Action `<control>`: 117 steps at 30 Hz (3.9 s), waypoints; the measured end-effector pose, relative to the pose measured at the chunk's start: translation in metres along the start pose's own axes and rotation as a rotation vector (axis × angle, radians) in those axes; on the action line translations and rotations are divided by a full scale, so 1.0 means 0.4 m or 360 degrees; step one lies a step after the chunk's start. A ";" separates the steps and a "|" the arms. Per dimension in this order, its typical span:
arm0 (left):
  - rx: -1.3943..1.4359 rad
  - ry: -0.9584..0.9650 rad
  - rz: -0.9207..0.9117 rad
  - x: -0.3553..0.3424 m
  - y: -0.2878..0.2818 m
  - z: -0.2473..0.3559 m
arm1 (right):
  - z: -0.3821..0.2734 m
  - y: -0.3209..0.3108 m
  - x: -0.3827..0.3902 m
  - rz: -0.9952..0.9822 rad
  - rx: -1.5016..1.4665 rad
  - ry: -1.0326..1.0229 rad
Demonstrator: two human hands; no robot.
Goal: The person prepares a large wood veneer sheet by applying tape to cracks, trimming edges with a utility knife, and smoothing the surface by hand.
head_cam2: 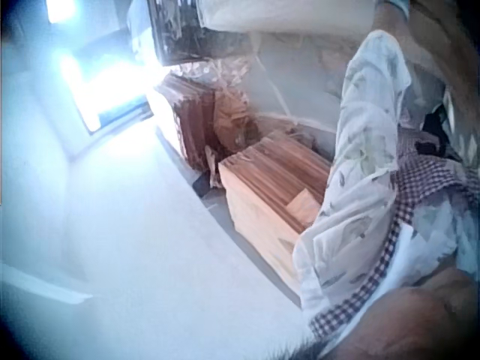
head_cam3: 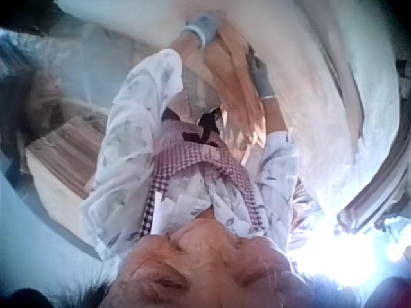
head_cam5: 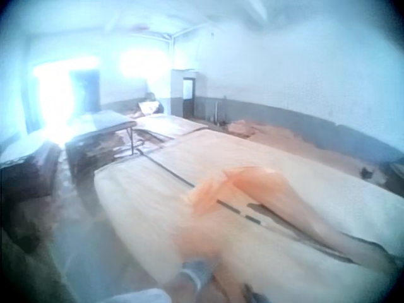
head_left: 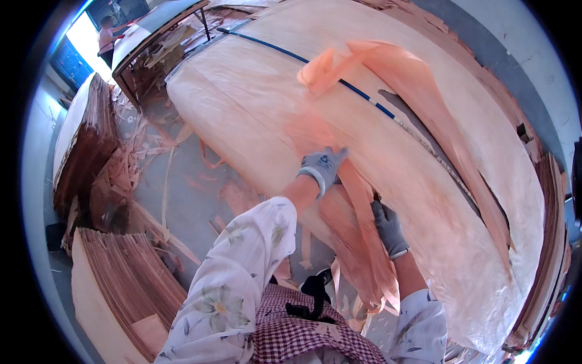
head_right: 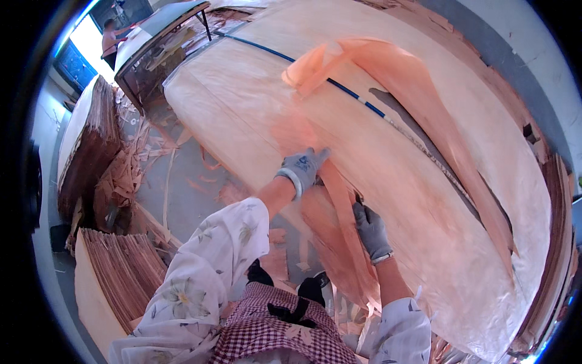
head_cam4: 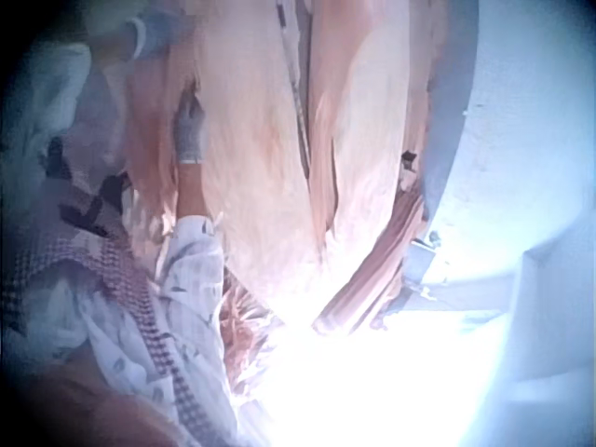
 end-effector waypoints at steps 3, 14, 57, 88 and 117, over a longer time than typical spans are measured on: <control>-0.0079 0.0257 0.0242 0.081 -0.039 -0.046 | 0.051 -0.006 -0.005 0.0070 -0.0184 -0.0020; 0.0186 -0.0473 -0.0410 0.781 0.437 -0.878 | -0.053 0.092 0.016 0.0462 0.0876 0.0158; 0.0837 -0.1050 -0.1052 0.623 0.379 -3.019 | -1.273 1.288 -1.558 0.0305 0.0938 0.0405; 0.0699 -0.0364 -0.1053 -1.010 -0.030 -3.917 | -1.487 1.314 -2.309 0.1291 -0.1613 0.0601; 0.0244 0.1453 -0.1253 -2.245 -0.963 -2.818 | -1.430 1.684 -2.664 0.0952 -0.1019 0.1053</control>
Point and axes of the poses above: each hand's wrist, its own x-axis away from the middle knuckle, its own y-axis out of the palm, z = x × y, the point moved 3 cm from there along -x, towards the middle knuckle, and after that the axes turned 6 degrees about -z, right-handed, at the moved point
